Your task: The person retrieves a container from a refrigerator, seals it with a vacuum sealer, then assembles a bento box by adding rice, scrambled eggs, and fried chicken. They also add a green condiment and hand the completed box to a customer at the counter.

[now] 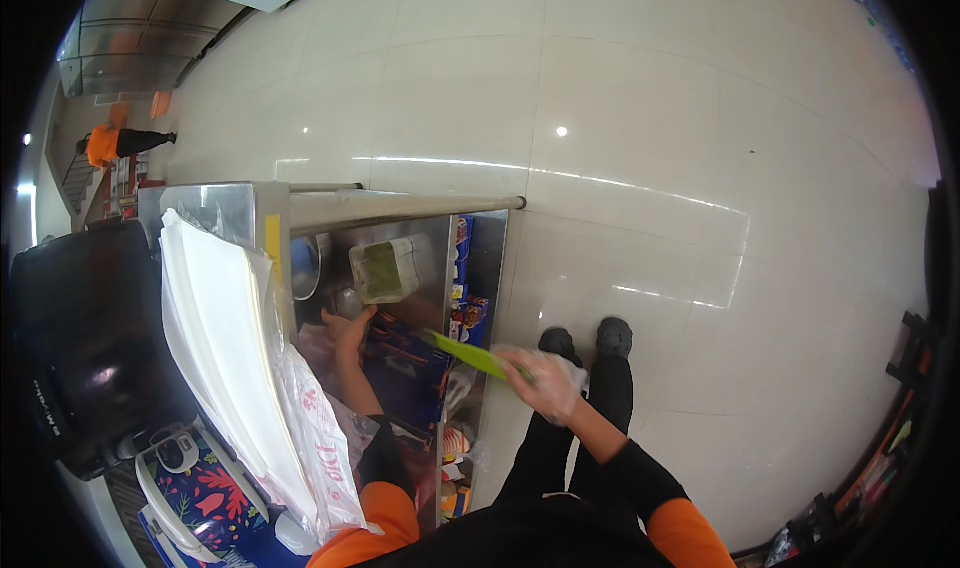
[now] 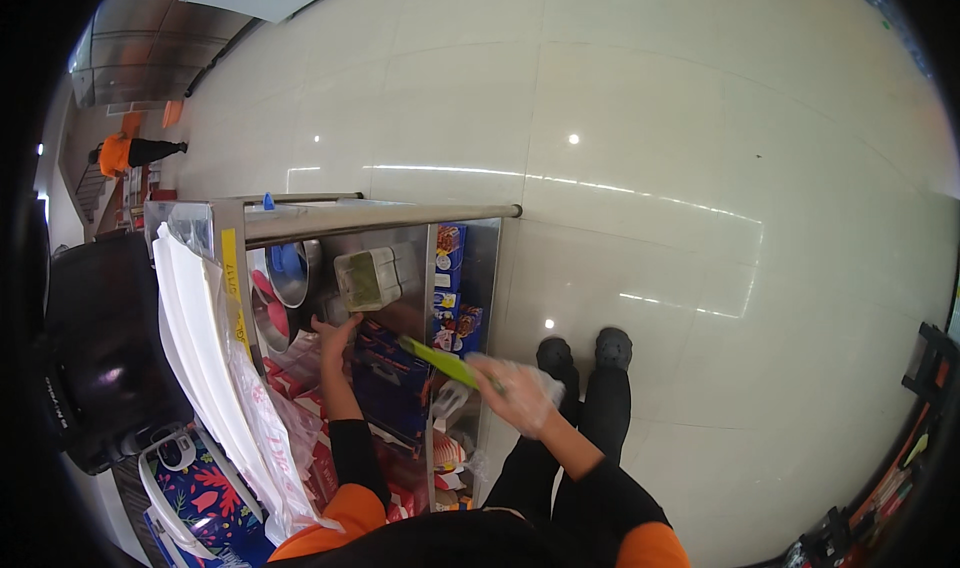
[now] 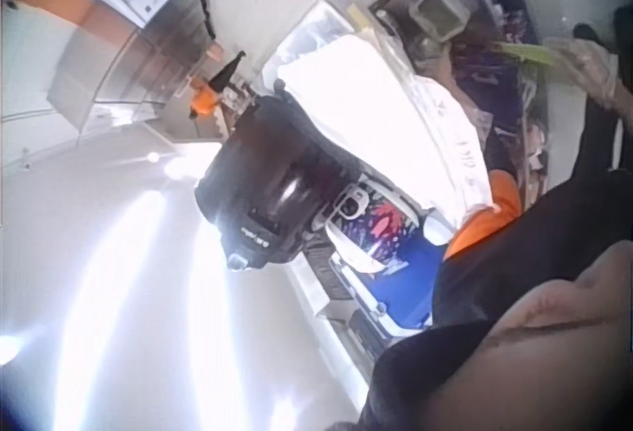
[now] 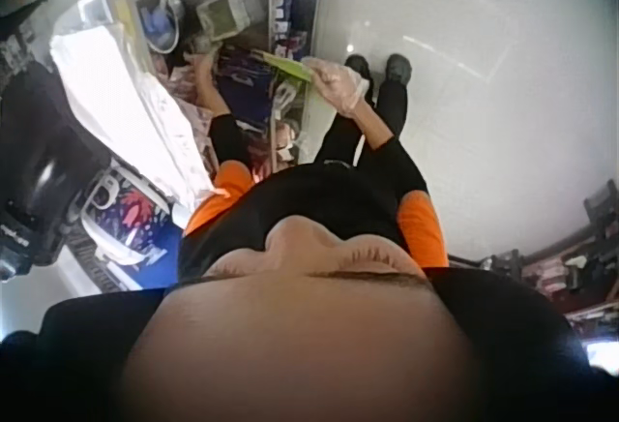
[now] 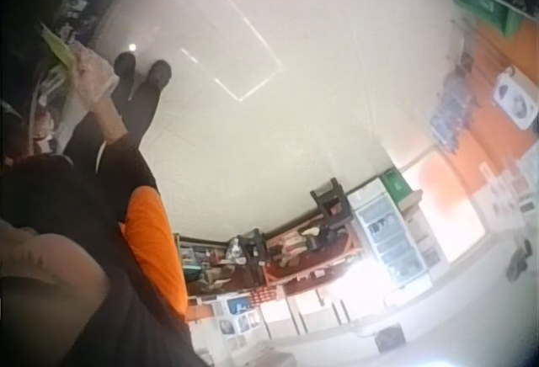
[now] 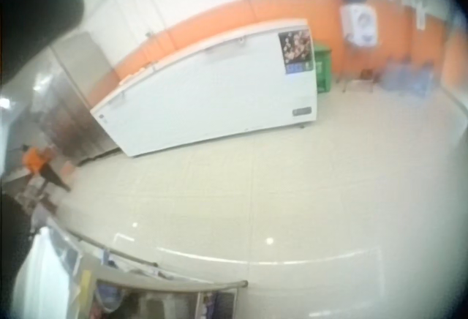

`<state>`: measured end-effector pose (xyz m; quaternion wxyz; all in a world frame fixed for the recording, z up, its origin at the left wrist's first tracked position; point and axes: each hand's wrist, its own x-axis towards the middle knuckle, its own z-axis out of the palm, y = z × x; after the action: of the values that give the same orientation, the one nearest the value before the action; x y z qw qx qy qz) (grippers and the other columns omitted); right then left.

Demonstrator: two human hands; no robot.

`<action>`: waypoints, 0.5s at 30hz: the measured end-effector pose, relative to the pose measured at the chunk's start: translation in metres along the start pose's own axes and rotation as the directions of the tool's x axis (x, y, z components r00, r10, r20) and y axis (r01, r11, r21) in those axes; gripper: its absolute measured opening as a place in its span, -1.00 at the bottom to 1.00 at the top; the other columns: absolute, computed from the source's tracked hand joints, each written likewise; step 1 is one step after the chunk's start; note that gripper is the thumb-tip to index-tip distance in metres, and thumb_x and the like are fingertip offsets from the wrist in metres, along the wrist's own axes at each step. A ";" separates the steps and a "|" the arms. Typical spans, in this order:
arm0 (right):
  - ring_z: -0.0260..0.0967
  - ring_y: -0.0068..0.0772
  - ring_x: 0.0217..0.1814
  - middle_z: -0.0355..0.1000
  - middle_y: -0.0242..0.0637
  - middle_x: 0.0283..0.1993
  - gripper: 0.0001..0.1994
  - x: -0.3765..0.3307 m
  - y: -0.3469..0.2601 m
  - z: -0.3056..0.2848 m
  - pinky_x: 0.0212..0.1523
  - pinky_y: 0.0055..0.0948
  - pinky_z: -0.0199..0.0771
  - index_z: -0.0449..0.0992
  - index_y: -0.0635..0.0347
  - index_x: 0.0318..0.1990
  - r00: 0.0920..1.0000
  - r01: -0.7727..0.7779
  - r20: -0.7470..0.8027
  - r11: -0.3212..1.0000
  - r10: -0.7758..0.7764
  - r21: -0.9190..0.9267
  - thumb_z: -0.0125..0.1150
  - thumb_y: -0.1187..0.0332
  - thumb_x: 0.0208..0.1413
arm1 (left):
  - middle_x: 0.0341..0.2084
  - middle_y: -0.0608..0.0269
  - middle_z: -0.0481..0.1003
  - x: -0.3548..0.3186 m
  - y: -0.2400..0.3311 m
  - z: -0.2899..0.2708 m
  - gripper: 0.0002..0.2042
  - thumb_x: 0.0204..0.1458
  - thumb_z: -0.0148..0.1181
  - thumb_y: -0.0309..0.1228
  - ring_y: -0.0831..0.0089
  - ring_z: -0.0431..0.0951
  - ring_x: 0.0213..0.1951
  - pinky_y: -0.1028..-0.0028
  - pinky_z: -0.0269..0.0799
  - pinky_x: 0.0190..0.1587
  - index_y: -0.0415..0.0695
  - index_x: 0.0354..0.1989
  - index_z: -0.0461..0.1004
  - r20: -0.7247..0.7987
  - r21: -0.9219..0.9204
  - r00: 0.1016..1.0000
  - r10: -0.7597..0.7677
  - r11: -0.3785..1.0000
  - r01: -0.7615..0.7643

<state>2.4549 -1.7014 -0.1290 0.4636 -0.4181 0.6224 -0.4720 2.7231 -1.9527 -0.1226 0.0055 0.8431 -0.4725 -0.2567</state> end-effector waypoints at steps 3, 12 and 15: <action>0.46 0.04 -0.24 0.49 -0.02 -0.24 -0.74 0.049 -0.003 0.033 -0.24 -0.15 0.44 0.45 0.10 -0.04 0.997 0.026 0.069 0.995 -0.032 0.092 0.03 0.28 0.15 | 0.29 -0.18 -0.04 0.034 -0.051 -0.011 0.22 -0.43 0.55 -0.15 0.07 0.04 0.30 0.24 0.05 0.28 -0.29 0.33 -0.27 -0.028 -0.199 0.999 0.039 0.979 -0.044; 0.43 0.06 -0.19 0.46 -0.01 -0.24 -0.68 0.091 0.014 0.089 -0.20 -0.16 0.43 0.42 0.12 -0.01 0.992 -0.011 0.129 0.994 -0.003 0.112 0.08 0.24 0.11 | 0.28 -0.24 -0.06 0.051 -0.061 0.003 0.26 -0.46 0.54 -0.02 0.01 -0.04 0.31 0.23 -0.03 0.30 -0.41 0.31 -0.22 -0.094 -0.039 0.992 0.089 0.995 -0.094; 0.42 0.06 -0.15 0.39 -0.04 -0.12 -0.58 0.100 0.009 0.093 -0.18 -0.16 0.43 0.37 0.12 0.07 0.987 0.009 0.161 0.996 -0.023 0.088 0.13 0.25 0.02 | 0.25 -0.27 -0.01 0.066 -0.073 0.010 0.21 -0.42 0.53 -0.05 0.00 0.01 0.30 0.24 -0.02 0.30 -0.44 0.29 -0.19 -0.117 -0.124 0.984 0.137 0.981 -0.151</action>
<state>2.5227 -1.8140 -0.1671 0.5263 -0.4396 0.5584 -0.4669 2.8044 -1.9624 -0.1776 0.1054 0.8171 -0.5134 -0.2403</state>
